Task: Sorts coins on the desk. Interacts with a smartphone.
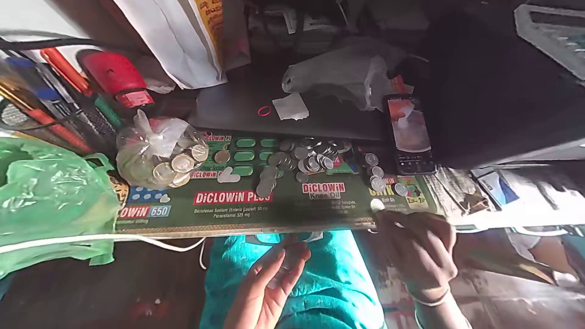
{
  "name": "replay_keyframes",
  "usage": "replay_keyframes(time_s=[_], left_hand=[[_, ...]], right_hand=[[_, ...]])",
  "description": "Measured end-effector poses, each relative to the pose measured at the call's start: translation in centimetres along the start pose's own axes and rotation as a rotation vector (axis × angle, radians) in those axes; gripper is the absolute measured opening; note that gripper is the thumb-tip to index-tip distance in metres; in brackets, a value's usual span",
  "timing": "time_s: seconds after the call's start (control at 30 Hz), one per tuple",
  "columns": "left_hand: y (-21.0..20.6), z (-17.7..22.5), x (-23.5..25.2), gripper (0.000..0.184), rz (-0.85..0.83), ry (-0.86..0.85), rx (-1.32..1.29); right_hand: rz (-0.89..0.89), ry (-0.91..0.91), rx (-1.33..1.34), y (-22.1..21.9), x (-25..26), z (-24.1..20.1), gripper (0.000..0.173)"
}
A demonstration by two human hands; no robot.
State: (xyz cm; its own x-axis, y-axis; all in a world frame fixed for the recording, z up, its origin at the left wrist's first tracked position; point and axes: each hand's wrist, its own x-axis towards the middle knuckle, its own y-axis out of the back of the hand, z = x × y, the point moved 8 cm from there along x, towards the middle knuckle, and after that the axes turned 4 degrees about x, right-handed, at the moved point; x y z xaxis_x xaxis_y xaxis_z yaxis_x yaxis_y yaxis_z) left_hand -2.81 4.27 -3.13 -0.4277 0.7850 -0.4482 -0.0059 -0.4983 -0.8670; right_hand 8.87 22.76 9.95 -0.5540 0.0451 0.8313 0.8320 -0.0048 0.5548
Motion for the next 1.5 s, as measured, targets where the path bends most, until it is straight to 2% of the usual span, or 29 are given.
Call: replay_keyframes(time_s=[0.07,0.13,0.27,0.53,0.63,0.73,0.83,0.9,1.0,1.13,1.27,1.5], left_hand=[[-0.1,0.1,-0.1,0.030,-0.011,-0.010,-0.008],[-0.5,0.0,0.0,0.029,-0.091,-0.008,-0.040],[-1.4,-0.4,-0.3,0.027,-0.186,0.011,-0.052],[-1.9,-0.4,-0.5,0.030,-0.207,0.029,0.067],[-2.0,-0.3,-0.8,0.030,-0.158,0.027,0.066],[-1.8,-0.2,-1.1,0.031,-0.128,0.017,0.038],[-1.8,-0.3,-0.8,0.030,-0.174,-0.006,0.074],[-1.9,-0.5,-0.7,0.030,-0.187,-0.008,0.110],[-1.9,-0.6,-0.6,0.029,-0.179,0.005,0.125],[-1.8,-0.7,-0.5,0.031,-0.137,0.016,0.147],[-1.8,-0.8,-0.1,0.032,-0.117,0.030,0.160],[-1.7,-1.0,0.2,0.031,-0.130,0.036,0.137]], right_hand=[[-0.025,0.050,0.109,-0.5,-0.3,-2.2,0.004],[-0.038,0.077,0.182,-1.2,-0.4,-4.0,0.002],[-0.083,0.054,0.323,-2.7,-1.0,-6.3,0.004],[-0.252,0.079,0.455,-4.2,-1.9,-9.2,0.013],[-0.151,0.020,0.306,-2.5,-0.8,-6.1,0.009],[-0.069,-0.192,-0.044,-0.1,1.0,0.8,0.029],[-0.245,-0.503,-0.243,0.3,1.6,7.9,0.050],[-0.331,-0.595,-0.271,0.2,1.4,10.9,0.062],[-0.346,-0.570,-0.237,-0.6,2.1,11.9,0.073],[-0.285,-0.543,-0.321,-1.0,2.9,12.0,0.072],[-0.243,-0.558,-0.377,-0.4,2.8,11.7,0.084],[-0.136,-0.494,-0.321,0.6,2.4,11.0,0.077]])
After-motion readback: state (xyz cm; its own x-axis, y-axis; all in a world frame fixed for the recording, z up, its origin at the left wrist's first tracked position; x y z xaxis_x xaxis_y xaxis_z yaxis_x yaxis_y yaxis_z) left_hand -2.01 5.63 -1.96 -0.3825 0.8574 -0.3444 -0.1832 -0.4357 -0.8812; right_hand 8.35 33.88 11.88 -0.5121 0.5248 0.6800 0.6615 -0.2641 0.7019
